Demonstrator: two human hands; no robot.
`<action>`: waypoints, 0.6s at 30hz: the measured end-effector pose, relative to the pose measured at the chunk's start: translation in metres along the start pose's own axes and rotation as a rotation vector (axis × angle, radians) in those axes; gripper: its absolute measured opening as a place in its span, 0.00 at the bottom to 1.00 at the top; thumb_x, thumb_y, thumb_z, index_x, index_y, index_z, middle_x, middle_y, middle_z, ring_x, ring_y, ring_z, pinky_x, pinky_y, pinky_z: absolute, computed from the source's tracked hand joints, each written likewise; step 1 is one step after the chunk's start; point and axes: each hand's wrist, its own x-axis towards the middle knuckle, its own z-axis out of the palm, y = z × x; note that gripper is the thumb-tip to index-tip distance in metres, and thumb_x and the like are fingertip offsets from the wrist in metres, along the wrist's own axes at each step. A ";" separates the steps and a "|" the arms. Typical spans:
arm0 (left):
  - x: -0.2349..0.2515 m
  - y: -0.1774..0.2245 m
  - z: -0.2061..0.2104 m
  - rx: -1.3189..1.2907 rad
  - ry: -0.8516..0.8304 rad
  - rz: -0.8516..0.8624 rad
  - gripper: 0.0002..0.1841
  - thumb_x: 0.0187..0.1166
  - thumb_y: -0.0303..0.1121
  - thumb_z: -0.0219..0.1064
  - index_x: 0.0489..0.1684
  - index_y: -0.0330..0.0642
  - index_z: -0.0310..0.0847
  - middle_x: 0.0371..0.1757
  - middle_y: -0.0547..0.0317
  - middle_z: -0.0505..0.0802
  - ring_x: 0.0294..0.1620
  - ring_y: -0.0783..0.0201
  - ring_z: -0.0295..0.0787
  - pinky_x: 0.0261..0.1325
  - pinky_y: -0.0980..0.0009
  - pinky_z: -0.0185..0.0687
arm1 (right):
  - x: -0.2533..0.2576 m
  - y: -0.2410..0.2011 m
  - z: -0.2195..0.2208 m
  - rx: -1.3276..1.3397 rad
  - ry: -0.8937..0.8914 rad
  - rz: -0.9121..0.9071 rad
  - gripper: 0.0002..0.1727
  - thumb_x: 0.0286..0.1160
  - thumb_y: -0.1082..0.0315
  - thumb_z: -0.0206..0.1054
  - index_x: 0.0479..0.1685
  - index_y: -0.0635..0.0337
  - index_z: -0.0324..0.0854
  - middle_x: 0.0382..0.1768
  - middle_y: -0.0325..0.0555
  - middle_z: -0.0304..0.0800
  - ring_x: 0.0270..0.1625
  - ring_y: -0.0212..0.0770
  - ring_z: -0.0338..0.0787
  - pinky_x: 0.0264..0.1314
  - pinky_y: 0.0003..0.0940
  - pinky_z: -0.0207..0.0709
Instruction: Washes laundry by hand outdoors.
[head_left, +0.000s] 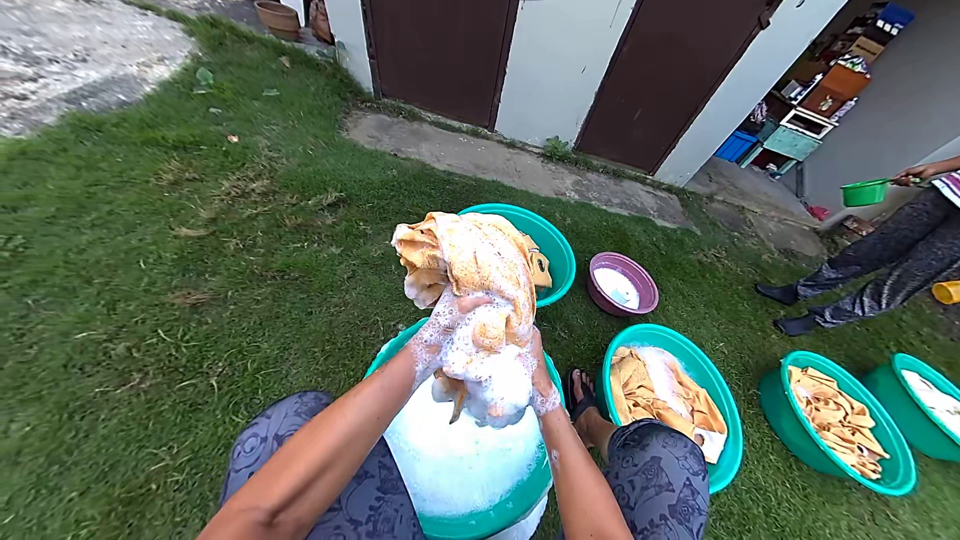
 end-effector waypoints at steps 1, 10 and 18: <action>0.000 -0.001 0.001 -0.015 0.012 -0.003 0.21 0.80 0.31 0.67 0.72 0.47 0.73 0.51 0.65 0.91 0.49 0.73 0.89 0.53 0.73 0.87 | 0.000 0.000 0.001 -0.013 0.020 -0.007 0.19 0.86 0.70 0.55 0.67 0.75 0.74 0.52 0.53 0.91 0.53 0.31 0.90 0.63 0.27 0.85; -0.002 -0.006 -0.002 0.056 0.006 -0.023 0.18 0.86 0.36 0.61 0.72 0.48 0.76 0.56 0.64 0.90 0.53 0.73 0.87 0.57 0.72 0.85 | 0.002 -0.006 -0.020 -0.088 -0.198 -0.022 0.24 0.82 0.70 0.62 0.74 0.73 0.70 0.59 0.51 0.88 0.59 0.30 0.88 0.68 0.27 0.82; -0.007 0.003 0.006 -0.003 -0.060 -0.113 0.14 0.82 0.30 0.65 0.64 0.47 0.78 0.46 0.65 0.92 0.45 0.73 0.89 0.51 0.73 0.87 | 0.002 -0.015 -0.042 0.017 -0.378 0.090 0.36 0.66 0.68 0.78 0.75 0.69 0.69 0.60 0.46 0.90 0.61 0.31 0.88 0.70 0.31 0.82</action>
